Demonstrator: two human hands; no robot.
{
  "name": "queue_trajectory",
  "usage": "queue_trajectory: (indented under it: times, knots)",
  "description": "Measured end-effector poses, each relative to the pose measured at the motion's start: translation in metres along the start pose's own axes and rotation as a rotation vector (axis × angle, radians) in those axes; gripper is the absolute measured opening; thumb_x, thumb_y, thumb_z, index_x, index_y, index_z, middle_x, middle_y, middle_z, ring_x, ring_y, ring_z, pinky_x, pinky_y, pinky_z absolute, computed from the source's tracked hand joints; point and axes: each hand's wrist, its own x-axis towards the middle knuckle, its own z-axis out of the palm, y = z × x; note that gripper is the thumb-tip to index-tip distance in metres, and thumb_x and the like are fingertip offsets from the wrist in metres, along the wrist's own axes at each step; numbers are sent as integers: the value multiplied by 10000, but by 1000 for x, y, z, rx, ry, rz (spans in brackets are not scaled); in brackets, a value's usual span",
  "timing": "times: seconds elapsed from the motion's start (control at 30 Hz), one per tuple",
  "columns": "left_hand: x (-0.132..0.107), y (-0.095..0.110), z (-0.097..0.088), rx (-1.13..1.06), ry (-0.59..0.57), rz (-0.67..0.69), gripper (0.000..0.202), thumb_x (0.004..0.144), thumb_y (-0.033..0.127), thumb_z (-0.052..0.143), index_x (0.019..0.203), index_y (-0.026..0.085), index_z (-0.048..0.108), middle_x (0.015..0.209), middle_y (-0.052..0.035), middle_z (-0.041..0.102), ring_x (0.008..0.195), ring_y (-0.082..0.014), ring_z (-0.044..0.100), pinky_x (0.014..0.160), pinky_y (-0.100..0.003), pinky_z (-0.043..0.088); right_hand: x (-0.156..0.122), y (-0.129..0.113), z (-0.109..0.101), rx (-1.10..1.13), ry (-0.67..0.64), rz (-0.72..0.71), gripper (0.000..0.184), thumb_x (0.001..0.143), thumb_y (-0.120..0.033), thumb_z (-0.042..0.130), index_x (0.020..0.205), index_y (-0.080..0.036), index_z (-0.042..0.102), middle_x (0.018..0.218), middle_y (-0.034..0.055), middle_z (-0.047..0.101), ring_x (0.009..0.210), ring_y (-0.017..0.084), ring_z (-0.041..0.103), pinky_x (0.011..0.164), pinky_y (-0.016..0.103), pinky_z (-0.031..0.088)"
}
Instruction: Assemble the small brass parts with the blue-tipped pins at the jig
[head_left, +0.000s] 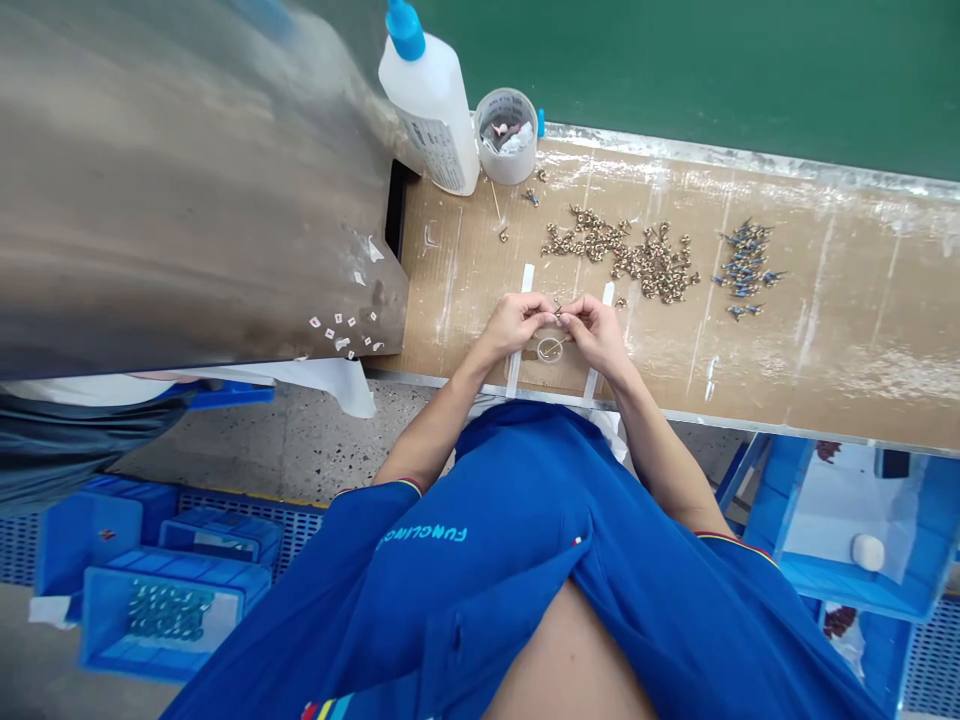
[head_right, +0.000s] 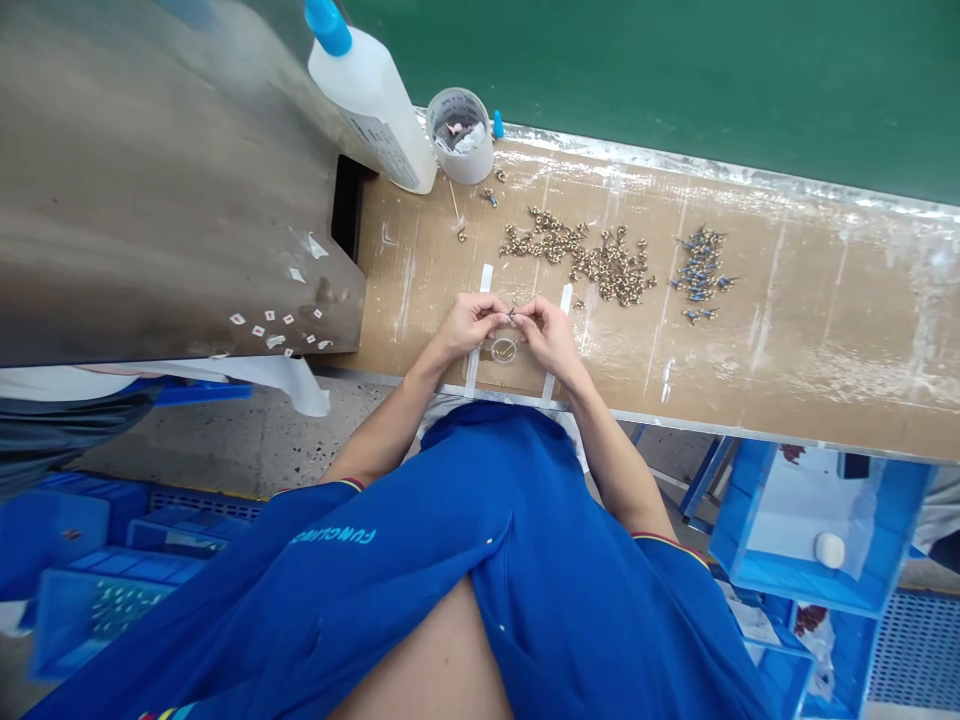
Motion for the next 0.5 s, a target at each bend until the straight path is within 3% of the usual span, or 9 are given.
queue_trajectory:
  times: [0.27, 0.5]
  knots:
    - [-2, 2, -4, 127, -4, 77, 216, 839, 300, 655, 683, 153, 637, 677, -14, 650, 644, -134, 575, 648, -264, 441, 0, 2, -2, -81, -13, -72, 156, 918, -321, 674, 822, -233, 589, 804, 21, 657, 736, 181, 601, 725, 354, 527]
    - [-2, 3, -2, 136, 22, 113, 240, 880, 337, 670, 731, 149, 687, 721, -25, 677, 617, -121, 579, 632, -261, 457, 1, 3, -4, 26, -15, -42, 253, 910, -463, 712, 847, -239, 613, 821, 23, 681, 682, 164, 607, 649, 332, 562]
